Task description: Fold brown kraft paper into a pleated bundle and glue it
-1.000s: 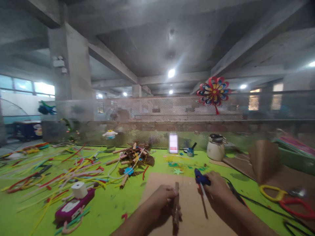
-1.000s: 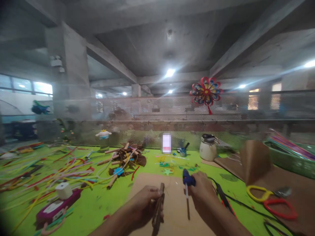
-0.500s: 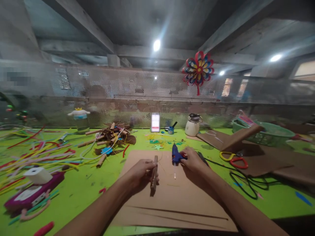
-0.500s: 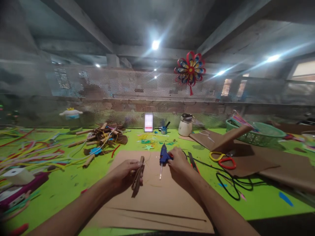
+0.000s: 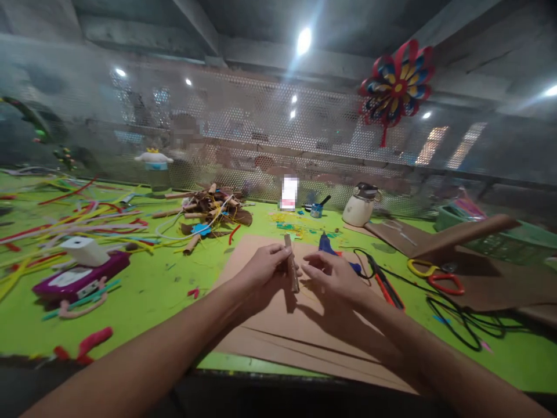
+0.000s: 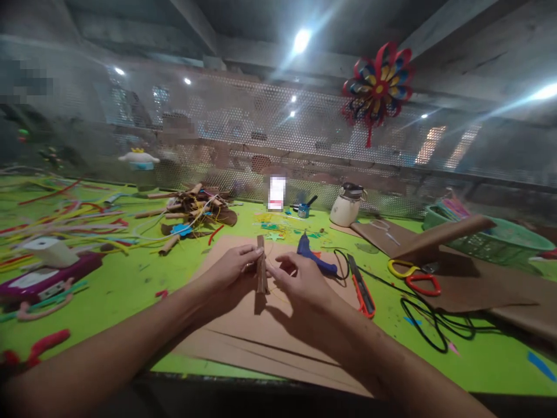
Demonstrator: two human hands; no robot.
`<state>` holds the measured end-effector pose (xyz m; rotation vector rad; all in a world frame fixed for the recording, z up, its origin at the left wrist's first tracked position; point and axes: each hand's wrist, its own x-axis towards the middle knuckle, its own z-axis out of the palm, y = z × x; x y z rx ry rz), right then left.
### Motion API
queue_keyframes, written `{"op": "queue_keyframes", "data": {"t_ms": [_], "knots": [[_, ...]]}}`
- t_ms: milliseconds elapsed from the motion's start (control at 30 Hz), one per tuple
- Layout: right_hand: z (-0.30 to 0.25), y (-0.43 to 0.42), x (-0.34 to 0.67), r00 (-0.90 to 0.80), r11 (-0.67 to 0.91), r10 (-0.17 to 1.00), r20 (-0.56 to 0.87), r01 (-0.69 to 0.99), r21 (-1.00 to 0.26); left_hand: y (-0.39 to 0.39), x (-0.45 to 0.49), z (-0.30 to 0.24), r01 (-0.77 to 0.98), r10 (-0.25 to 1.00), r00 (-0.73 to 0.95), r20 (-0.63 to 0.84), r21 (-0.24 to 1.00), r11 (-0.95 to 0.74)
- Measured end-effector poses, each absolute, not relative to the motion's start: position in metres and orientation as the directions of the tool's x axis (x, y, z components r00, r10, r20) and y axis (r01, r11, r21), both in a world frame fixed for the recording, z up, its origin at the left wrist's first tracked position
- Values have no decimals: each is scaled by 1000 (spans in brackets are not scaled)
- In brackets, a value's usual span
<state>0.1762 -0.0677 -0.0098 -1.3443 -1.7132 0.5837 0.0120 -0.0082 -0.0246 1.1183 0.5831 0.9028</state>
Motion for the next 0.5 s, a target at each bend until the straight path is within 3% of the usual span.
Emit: {"op": "queue_keyframes", "data": {"t_ms": [133,367,500], "knots": [[-9,-64,157,-93,221,975,204,556,-801,-5,13,-27,-341,856,501,124,938,64],[-11,-58,135,-16,163,984,180,497,-852,-1,13,-30,-337,885,445,138,941,23],[-18,-58,137,0,119,992,124,296,-948,-6,14,-30,-378,892,442,99,922,85]]}}
